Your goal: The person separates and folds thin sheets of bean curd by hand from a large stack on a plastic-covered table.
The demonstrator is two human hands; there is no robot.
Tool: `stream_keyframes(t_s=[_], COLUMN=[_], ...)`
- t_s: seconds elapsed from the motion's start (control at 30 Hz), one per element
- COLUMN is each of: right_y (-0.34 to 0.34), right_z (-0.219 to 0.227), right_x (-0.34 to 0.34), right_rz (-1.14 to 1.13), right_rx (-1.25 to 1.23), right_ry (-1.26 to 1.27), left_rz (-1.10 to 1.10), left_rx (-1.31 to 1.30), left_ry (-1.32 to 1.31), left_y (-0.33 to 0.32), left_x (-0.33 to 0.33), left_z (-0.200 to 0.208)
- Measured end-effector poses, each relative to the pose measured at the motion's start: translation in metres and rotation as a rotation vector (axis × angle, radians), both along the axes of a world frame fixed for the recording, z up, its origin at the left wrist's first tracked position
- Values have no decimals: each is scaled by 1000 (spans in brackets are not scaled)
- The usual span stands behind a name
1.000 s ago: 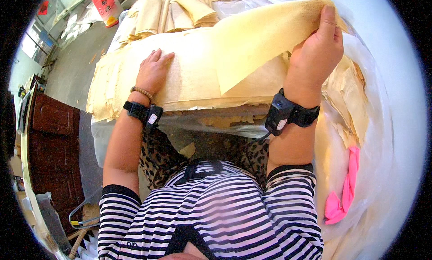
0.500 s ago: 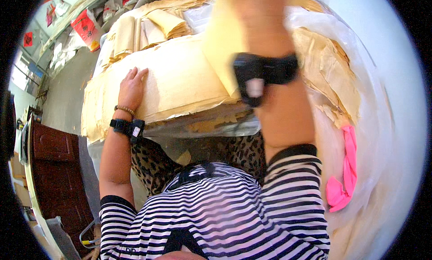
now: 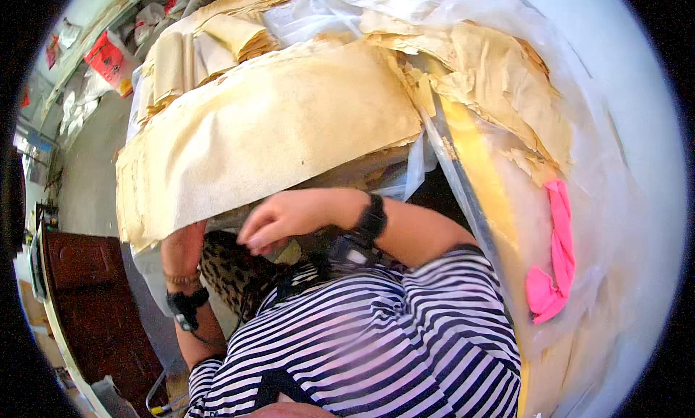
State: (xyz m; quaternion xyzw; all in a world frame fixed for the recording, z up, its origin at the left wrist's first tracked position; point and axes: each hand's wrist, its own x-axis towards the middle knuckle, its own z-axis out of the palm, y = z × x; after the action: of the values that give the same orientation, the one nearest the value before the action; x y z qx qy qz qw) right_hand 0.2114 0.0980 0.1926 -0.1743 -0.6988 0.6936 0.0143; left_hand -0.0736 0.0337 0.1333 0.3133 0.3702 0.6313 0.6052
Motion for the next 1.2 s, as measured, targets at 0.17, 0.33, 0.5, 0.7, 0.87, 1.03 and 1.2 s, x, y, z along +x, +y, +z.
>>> stream_keyframes(t_s=[0.17, 0.33, 0.5, 0.7, 0.87, 1.03, 1.2], right_y=[-24, -24, -16, -7, 89, 168, 148], right_z=[-66, -73, -62, -54, -9, 88, 86], right_x=[65, 63, 72, 75, 67, 58, 66], right_rz=[-517, -568, -810, -1133, -1271, -1252, -1332], right_rx=[-485, -714, -906, -674, -51, 348, -80], right_ry=[-12, 233, 381, 266, 369, 609, 798], left_rz=[-208, 421, 740, 480, 462, 509, 548], left_rx=[33, -11, 269, 16, -126, 208, 187], left_ry=[-49, 195, 484, 121, 175, 530, 207], left_y=[-15, -3, -25, -18, 38, 101, 91], left_x=[-8, -23, -57, -98, -86, -134, -145], left_z=[26, 40, 62, 33, 52, 97, 98])
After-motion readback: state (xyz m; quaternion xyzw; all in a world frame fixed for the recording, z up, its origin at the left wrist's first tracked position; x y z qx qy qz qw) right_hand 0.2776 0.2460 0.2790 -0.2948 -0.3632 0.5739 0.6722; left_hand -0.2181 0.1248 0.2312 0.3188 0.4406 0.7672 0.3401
